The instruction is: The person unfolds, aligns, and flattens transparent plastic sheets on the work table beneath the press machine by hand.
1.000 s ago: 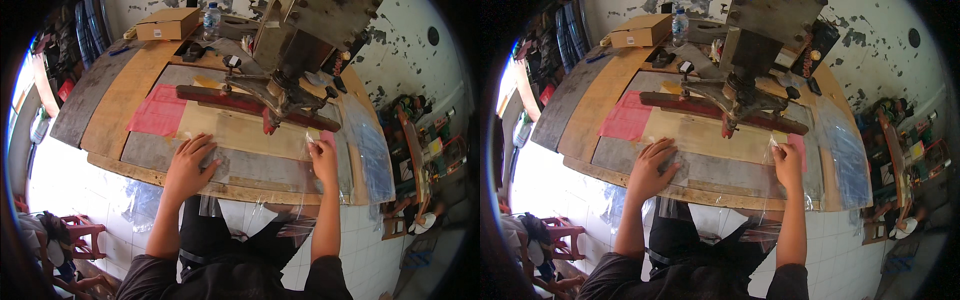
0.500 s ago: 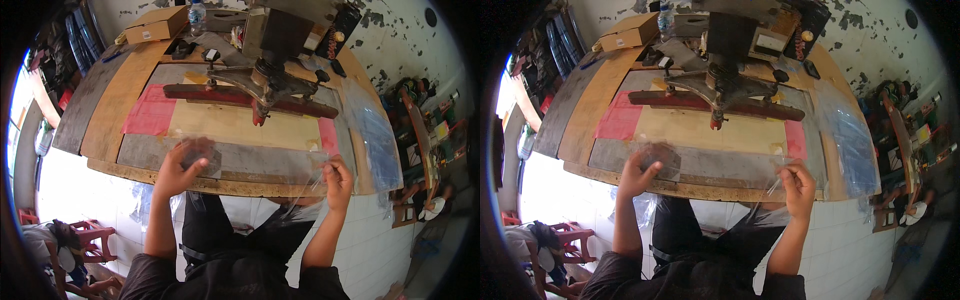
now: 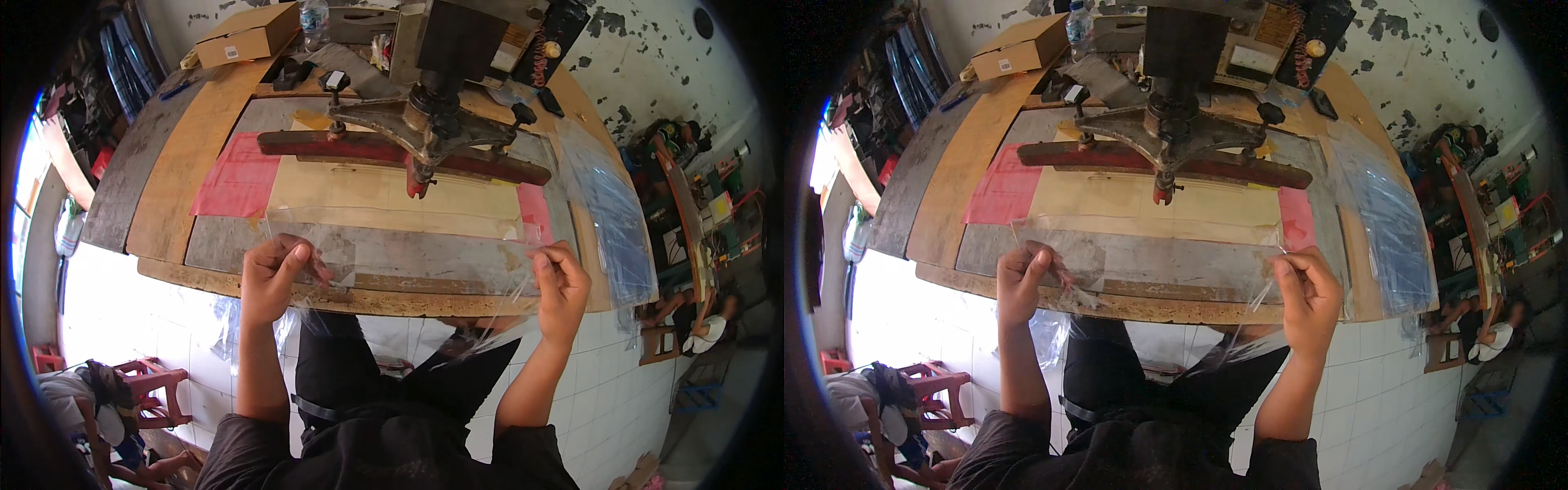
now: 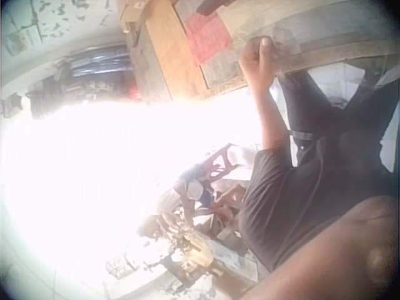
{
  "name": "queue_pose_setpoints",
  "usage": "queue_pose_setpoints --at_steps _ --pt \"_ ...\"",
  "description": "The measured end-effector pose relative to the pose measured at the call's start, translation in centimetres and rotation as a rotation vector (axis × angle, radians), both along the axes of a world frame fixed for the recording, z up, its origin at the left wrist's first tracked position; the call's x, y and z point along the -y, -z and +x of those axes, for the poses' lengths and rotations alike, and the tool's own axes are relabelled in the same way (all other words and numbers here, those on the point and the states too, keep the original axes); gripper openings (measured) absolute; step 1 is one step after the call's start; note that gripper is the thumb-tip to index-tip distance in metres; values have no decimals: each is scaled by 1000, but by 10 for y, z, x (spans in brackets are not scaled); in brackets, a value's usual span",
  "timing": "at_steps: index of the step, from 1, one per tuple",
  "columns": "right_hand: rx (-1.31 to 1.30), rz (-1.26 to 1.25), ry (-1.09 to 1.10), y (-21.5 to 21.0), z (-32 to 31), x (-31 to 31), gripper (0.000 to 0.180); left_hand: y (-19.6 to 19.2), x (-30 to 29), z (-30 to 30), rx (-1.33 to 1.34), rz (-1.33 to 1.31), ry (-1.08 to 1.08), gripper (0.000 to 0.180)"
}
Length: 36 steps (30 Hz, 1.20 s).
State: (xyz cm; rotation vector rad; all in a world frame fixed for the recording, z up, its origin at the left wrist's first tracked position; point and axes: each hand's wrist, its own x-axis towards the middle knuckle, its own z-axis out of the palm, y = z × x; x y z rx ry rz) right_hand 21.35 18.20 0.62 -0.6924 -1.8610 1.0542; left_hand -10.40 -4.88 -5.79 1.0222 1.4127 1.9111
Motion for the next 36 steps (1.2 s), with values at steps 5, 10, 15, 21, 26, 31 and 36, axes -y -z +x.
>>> queue_pose_setpoints --at_steps 5,10,15,21,26,31,36 --pt "-14 -6 -1 0 0 0 10 -1 0 -1 -19 13 3 27" --pt "-12 -1 -5 0 1 0 10 -3 0 1 -1 21 -7 25" --pt "-11 1 -3 3 2 -1 9 -4 1 3 21 22 -1 23" --pt "19 4 -5 12 3 -7 7 -2 1 2 24 -19 4 21" --pt "38 -22 7 15 0 -8 8 -4 -2 4 -23 -83 -59 23" --pt "55 -17 55 18 -8 -9 13 -15 -6 9 34 -142 -127 24" --pt "130 97 168 29 -20 -24 20 -21 -19 13 -121 -225 -266 30"
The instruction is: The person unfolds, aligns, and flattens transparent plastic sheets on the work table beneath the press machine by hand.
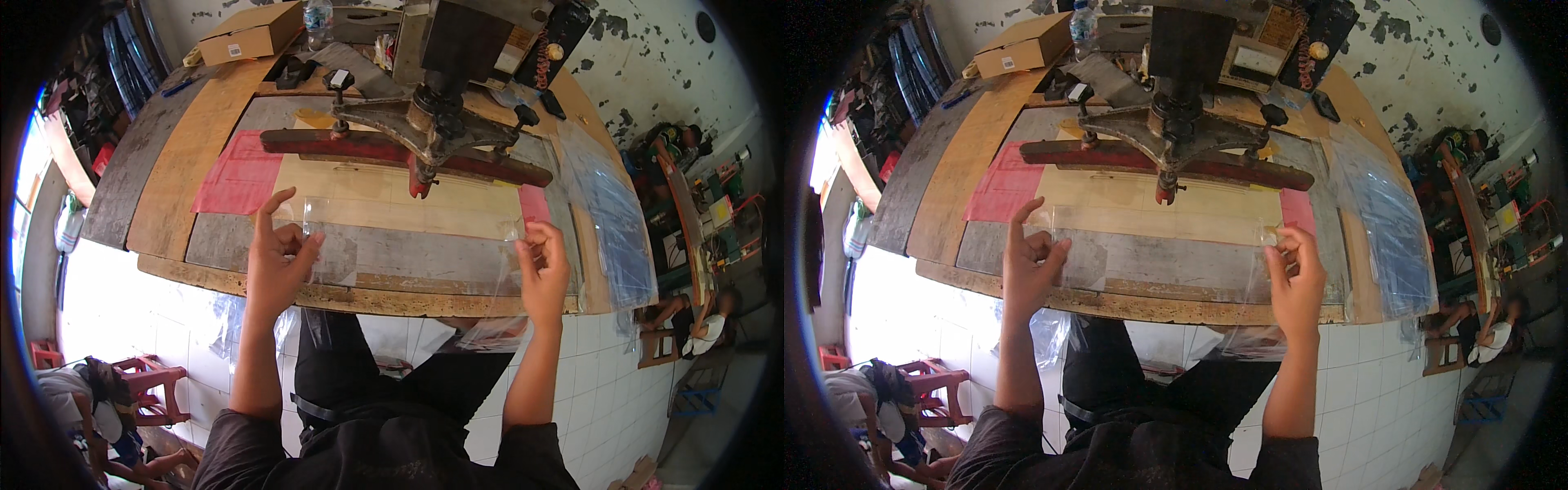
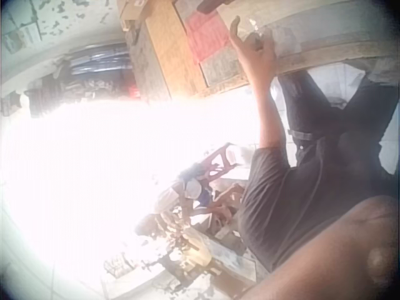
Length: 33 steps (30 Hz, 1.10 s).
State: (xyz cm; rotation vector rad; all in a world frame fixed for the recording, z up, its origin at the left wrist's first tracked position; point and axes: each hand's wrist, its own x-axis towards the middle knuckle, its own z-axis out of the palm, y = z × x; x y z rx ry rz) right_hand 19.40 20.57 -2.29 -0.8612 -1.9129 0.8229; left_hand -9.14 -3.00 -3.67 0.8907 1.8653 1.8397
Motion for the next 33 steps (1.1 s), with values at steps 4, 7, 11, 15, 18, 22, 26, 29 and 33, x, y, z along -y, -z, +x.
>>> queue_pose_setpoints --at_steps 4,7,11,15,18,22,26,29,33 --pt "333 224 -72 3 -7 -19 18 1 -8 -16 -580 -314 41 25" --pt "440 293 -119 4 -17 -37 17 -2 -22 -28 -690 -368 72 23" --pt "493 324 -139 10 -31 -60 20 6 -47 -55 -964 -368 129 24" --pt "480 400 -139 25 -37 -79 21 22 -62 -68 -1077 -379 118 22" --pt "478 355 -126 32 -38 -84 22 28 -61 -64 -1130 -329 53 25" --pt "445 305 -117 34 -38 -86 24 22 -61 -60 -1080 -388 51 32" --pt "491 276 -86 30 -39 -85 29 20 -63 -60 -1068 -445 58 34" --pt "502 268 -77 28 -41 -84 29 18 -63 -58 -1085 -447 47 35" --pt "506 303 -66 30 -39 -84 29 17 -64 -57 -1089 -453 52 36"
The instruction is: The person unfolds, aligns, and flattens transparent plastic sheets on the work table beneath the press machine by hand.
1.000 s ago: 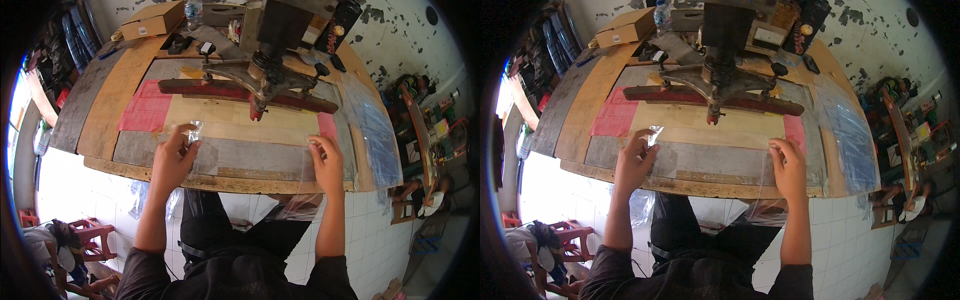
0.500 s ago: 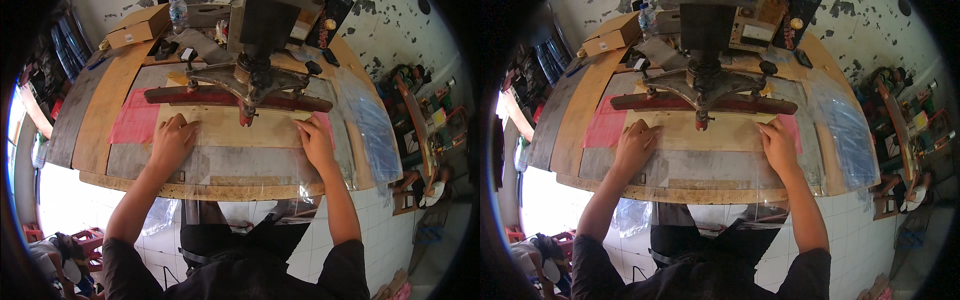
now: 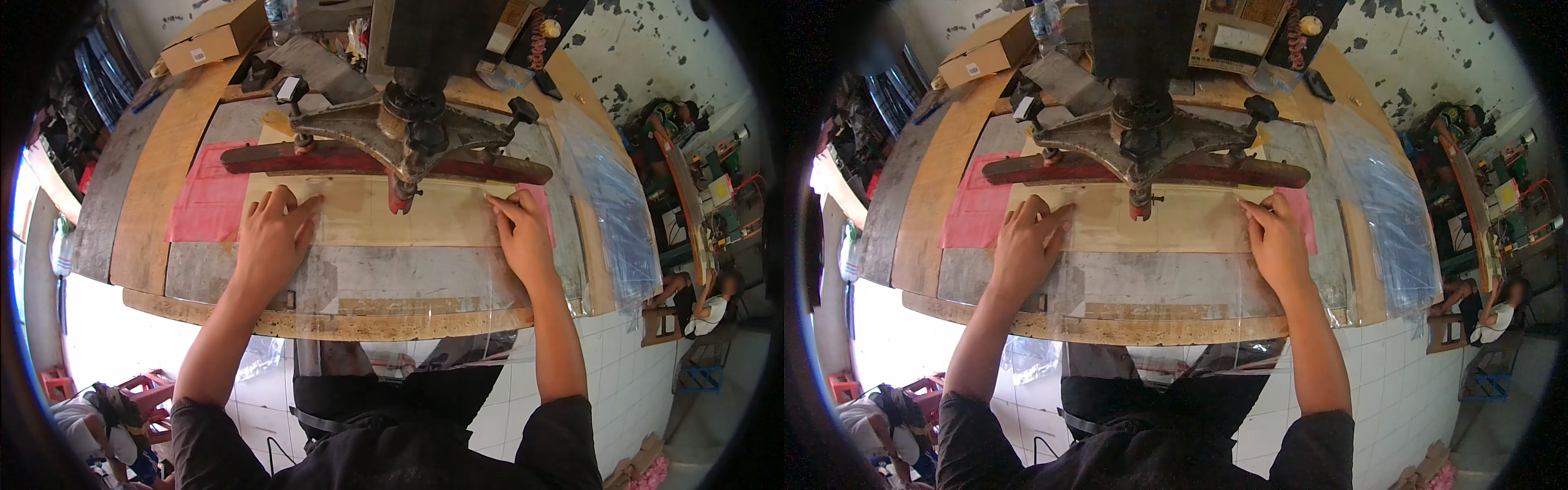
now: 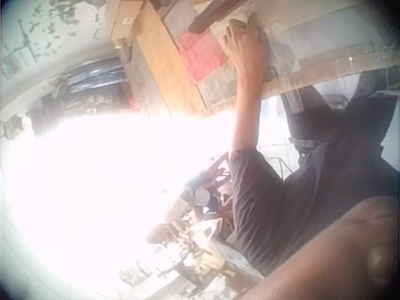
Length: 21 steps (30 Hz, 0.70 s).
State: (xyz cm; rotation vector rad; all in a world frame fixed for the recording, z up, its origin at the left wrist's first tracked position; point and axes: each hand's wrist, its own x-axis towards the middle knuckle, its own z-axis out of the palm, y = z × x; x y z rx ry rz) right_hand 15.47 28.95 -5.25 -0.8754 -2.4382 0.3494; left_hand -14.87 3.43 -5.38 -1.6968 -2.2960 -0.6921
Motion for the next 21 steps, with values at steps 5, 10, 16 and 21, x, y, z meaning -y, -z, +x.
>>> queue_pose_setpoints --at_steps 5,10,16,21 --pt "2 95 -19 1 -2 5 28 3 0 1 -40 -24 -20 39" --pt "-11 182 -26 1 -2 5 28 1 -1 3 -50 -29 -22 39" --pt "56 321 -149 -5 -4 4 36 -2 -3 5 -64 -30 -5 35" --pt "84 261 -159 -2 -9 6 37 2 2 0 -107 -20 71 31"
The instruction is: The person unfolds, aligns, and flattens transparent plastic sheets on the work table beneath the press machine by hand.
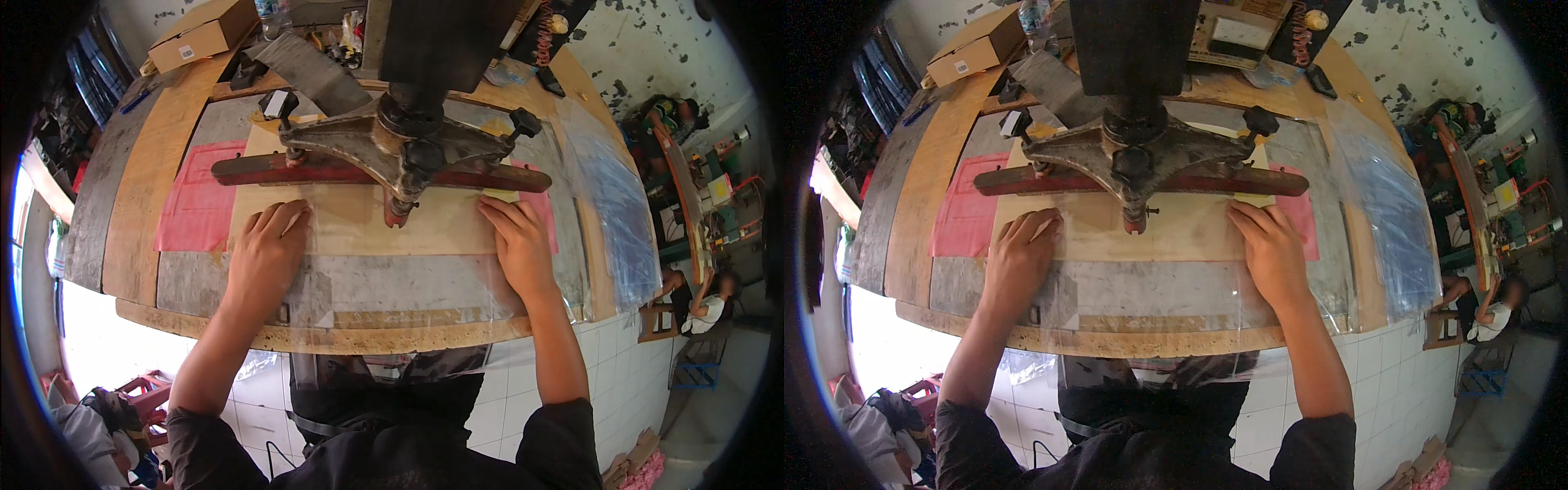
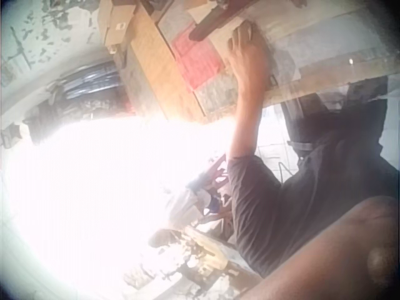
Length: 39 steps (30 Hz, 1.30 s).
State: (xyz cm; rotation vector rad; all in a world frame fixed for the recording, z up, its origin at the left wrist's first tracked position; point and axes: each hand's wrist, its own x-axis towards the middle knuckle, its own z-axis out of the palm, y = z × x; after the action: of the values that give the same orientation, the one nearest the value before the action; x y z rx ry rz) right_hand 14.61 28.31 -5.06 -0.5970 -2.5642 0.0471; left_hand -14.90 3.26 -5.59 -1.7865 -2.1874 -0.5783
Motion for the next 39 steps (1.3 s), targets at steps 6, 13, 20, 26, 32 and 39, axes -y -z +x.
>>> queue_pose_setpoints --at_steps 6,13,20,26,32,39 --pt "-3 -62 -6 -1 2 -2 40 -10 -1 6 138 9 15 30" --pt "16 -111 20 -5 1 4 43 -7 0 4 105 36 52 29" --pt "2 -123 28 -3 0 2 44 -7 0 3 127 13 18 34" --pt "9 -110 35 -4 0 2 46 -4 -1 1 129 23 28 33" --pt "5 -79 30 -1 0 1 46 -4 0 2 141 37 25 32" --pt "-8 -38 35 2 4 -1 45 -4 0 5 153 46 28 30"
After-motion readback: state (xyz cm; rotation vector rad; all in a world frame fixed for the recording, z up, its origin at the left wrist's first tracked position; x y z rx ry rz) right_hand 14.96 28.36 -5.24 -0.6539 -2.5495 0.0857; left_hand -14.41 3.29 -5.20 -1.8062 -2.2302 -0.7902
